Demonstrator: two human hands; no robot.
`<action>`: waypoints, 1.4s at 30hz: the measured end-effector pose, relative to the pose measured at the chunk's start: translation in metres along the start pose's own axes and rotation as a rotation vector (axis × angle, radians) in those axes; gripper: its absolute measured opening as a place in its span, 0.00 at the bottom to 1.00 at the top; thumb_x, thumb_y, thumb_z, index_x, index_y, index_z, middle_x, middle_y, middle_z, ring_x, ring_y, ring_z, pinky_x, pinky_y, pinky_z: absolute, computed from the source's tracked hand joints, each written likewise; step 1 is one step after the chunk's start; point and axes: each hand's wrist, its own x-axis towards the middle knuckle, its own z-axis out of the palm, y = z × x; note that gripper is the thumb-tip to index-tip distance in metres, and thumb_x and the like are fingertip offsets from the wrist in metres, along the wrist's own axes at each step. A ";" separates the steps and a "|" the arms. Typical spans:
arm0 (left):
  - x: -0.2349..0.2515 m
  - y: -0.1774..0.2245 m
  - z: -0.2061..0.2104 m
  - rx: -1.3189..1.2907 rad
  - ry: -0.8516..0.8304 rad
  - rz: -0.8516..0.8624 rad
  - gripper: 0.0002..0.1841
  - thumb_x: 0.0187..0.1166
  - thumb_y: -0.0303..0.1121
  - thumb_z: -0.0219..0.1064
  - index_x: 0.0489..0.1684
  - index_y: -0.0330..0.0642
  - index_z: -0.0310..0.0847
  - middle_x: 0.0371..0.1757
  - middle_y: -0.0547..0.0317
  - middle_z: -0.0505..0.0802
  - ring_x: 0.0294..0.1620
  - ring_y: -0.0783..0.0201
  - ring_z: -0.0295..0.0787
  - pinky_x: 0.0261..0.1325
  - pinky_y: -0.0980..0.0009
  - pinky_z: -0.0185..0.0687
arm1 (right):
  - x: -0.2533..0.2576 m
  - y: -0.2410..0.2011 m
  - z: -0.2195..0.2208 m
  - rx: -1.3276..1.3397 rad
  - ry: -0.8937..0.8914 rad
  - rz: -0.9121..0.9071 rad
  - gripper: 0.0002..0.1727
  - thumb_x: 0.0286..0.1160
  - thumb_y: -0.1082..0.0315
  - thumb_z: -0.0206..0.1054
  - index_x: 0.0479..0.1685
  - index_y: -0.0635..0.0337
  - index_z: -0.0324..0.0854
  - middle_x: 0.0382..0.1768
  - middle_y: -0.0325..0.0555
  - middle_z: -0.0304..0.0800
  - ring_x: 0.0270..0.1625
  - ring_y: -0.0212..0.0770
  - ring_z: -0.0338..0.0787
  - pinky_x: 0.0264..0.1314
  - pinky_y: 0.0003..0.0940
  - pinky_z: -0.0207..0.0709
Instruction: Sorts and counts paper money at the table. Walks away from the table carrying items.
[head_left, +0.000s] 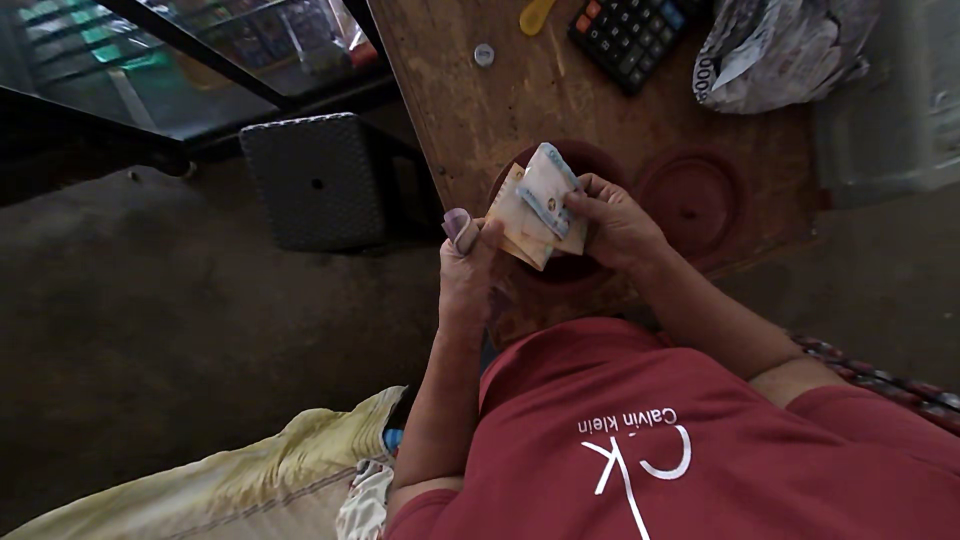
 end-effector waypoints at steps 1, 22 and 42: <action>0.000 -0.001 0.000 -0.035 -0.021 -0.010 0.11 0.87 0.29 0.58 0.31 0.51 0.81 0.15 0.76 0.77 0.13 0.81 0.67 0.19 0.84 0.67 | 0.000 0.000 0.000 0.016 -0.003 0.009 0.06 0.84 0.76 0.58 0.47 0.56 0.77 0.39 0.42 0.92 0.41 0.36 0.94 0.50 0.38 0.91; -0.012 -0.008 0.012 0.214 0.050 0.176 0.10 0.83 0.24 0.64 0.54 0.50 0.85 0.31 0.72 0.88 0.19 0.82 0.76 0.21 0.87 0.73 | -0.006 0.001 0.001 0.096 0.116 -0.059 0.06 0.86 0.76 0.57 0.48 0.55 0.75 0.40 0.42 0.90 0.41 0.36 0.93 0.50 0.38 0.91; -0.020 -0.022 0.021 0.046 -0.040 0.151 0.03 0.87 0.38 0.64 0.46 0.54 0.82 0.20 0.71 0.80 0.16 0.77 0.75 0.23 0.82 0.78 | -0.008 0.006 -0.004 0.173 0.189 -0.264 0.06 0.86 0.76 0.57 0.47 0.53 0.76 0.43 0.42 0.90 0.45 0.37 0.93 0.53 0.40 0.91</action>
